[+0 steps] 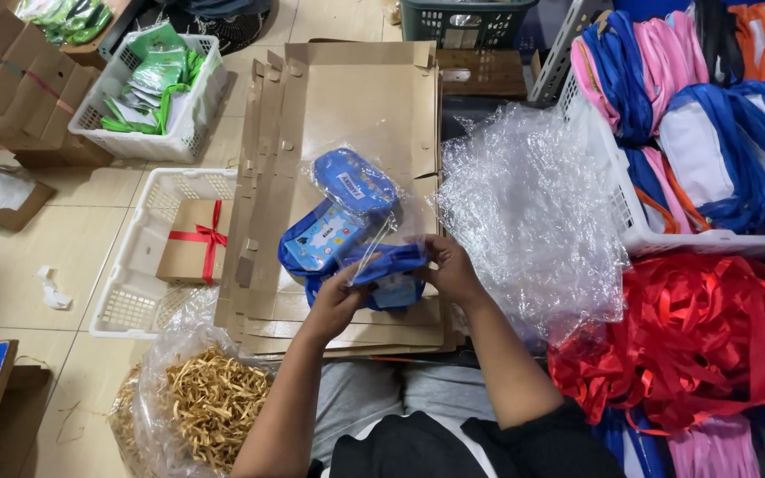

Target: The person wraps blue rectangular items in bubble wrap and places them on a table. They then assemble a cardboard box, fill it with shredded paper, and pack the wrapped items inside before closing the box.

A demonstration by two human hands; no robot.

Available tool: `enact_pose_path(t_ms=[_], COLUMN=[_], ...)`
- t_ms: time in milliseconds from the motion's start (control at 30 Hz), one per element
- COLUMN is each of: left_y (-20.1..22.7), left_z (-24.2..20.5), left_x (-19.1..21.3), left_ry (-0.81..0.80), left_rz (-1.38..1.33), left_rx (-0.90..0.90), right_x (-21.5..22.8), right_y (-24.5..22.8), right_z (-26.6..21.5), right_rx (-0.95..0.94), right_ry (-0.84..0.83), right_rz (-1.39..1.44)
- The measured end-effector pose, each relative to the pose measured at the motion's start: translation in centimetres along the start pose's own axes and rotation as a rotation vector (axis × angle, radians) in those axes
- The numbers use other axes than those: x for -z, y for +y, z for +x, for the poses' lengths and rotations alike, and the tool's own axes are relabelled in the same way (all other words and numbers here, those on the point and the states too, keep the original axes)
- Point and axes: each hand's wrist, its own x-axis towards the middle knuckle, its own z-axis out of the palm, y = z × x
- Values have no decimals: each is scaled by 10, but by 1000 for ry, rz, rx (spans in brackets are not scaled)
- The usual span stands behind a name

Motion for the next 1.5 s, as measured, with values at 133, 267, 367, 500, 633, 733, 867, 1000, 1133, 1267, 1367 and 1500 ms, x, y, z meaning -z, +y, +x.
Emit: enact_pose_path(t_ms=[133, 267, 367, 500, 633, 733, 867, 1000, 1133, 1267, 1367, 1500], left_y=[-56, -106, -102, -73, -79, -66, -20, -19, -36, -34, -42, -68], left_z=[-4, -11, -19, -11, 0, 6, 9, 7, -1, -11, -17, -20], left_x=[8, 15, 11, 6, 11, 7, -7, -7, -15, -26, -30, -24], left_ry=[8, 9, 25, 70, 140, 213, 509, 585, 504, 369, 264, 234], left_rz=[-43, 30, 69, -135, -54, -85, -494, -616, -678, -665, -628, -448], left_rx=[33, 163, 229, 278, 288, 367, 456, 451, 393, 403, 430, 403], right_x=[4, 1, 0, -5, -10, 4, 10, 8, -13, -34, -39, -50], right_y=[16, 33, 45, 36, 17, 45, 52, 59, 25, -4, 14, 19], right_z=[-5, -13, -20, -23, -20, -21, -31, -42, -39, -37, -42, -43], right_rx=[-78, -202, -245, -275, -290, -388, -370, -428, -390, -389, -393, -256], right_ry=[-24, -38, -37, -10, -28, -77, -184, -115, -49, 28, 103, 219], right_rz=[-41, -7, -51, -120, -176, -43, 248, 256, 269, 359, 448, 350])
